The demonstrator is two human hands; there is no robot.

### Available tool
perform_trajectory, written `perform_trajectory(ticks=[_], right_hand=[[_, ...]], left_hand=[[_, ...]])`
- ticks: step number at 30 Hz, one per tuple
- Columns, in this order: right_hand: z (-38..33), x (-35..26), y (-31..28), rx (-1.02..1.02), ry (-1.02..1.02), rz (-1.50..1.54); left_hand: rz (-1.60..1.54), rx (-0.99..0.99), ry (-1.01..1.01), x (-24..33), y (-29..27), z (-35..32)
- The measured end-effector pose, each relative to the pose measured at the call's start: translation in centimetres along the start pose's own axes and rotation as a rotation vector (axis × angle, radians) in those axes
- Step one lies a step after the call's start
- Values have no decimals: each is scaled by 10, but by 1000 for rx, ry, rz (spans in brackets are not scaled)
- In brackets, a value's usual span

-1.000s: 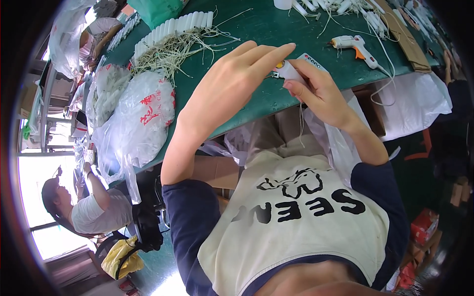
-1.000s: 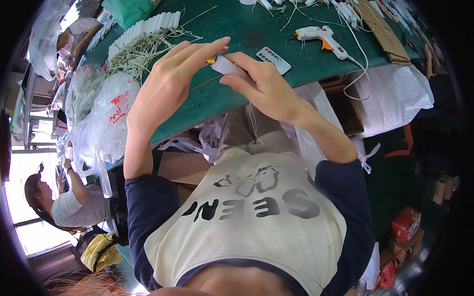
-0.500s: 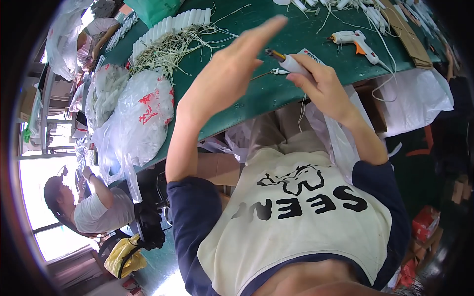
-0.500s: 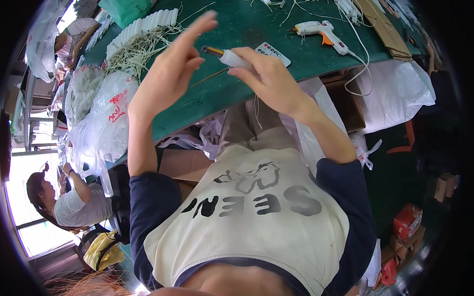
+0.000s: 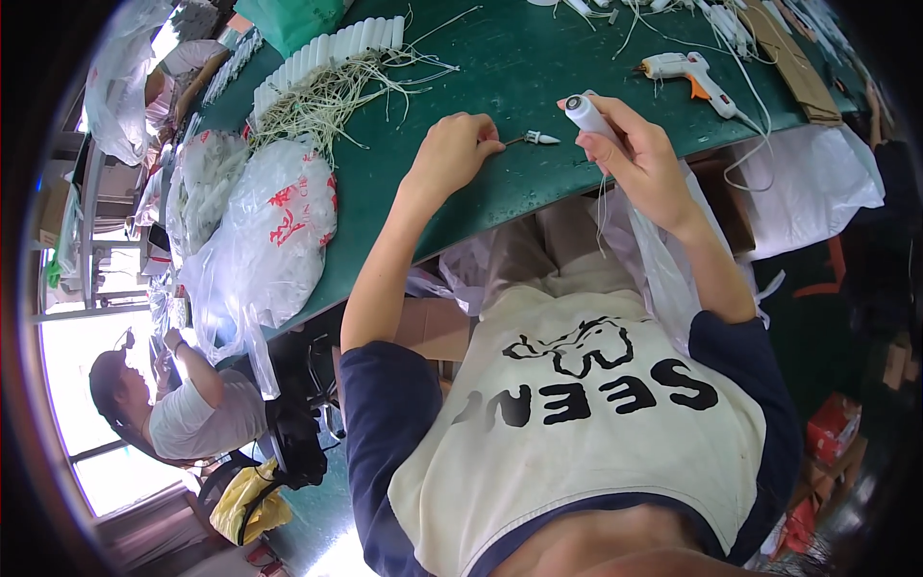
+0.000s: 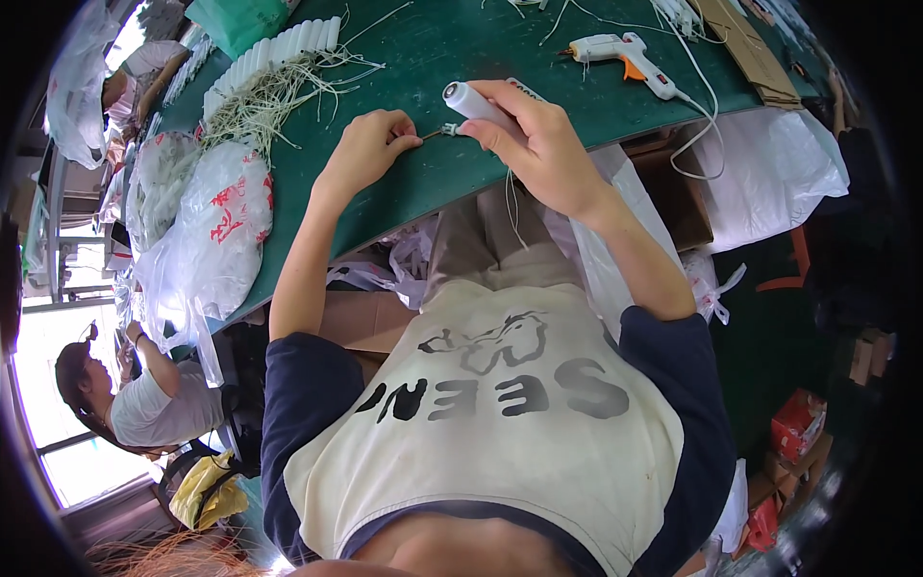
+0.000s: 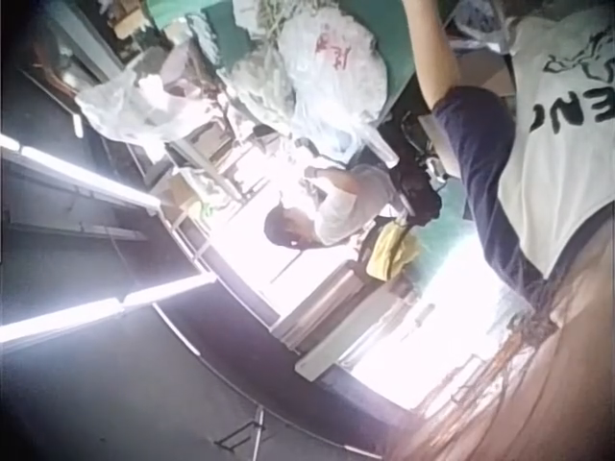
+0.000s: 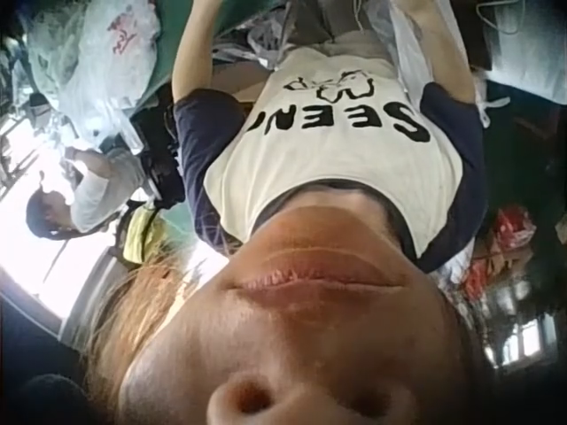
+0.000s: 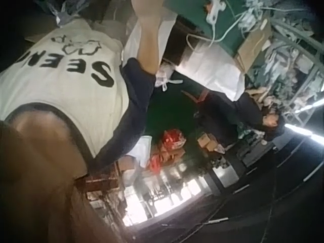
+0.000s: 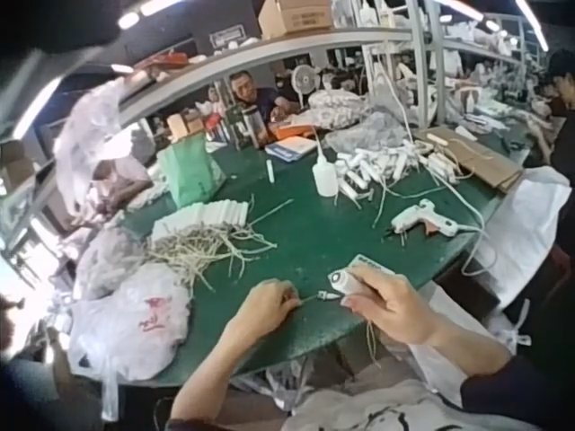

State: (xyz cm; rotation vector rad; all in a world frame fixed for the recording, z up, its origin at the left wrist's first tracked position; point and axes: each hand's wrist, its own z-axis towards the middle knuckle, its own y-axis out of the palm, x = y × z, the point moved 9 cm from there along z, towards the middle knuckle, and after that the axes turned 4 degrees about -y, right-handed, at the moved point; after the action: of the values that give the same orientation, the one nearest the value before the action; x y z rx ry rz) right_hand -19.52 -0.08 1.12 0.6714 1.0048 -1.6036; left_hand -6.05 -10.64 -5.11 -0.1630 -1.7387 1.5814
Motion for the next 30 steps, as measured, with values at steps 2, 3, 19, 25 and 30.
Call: perform_trajectory(ticks=[2,3,19,25,30], right_hand=[[-2,7,1,-10,41,19],[-3,7,1,-11,42,21],[-5,-1,1,-18,0,38],[-8,2,4,-20,53,140],[-10,9,7,-4,71,263]], left_hand=[[39,4,10,3,-1,0],[78,9,19,5,-2,-1],[-1218,-386,-164,81,-18,-27],[-1301,-464,-125,82,-11,-25],[-1344,-557,-76,97,-10,-31]])
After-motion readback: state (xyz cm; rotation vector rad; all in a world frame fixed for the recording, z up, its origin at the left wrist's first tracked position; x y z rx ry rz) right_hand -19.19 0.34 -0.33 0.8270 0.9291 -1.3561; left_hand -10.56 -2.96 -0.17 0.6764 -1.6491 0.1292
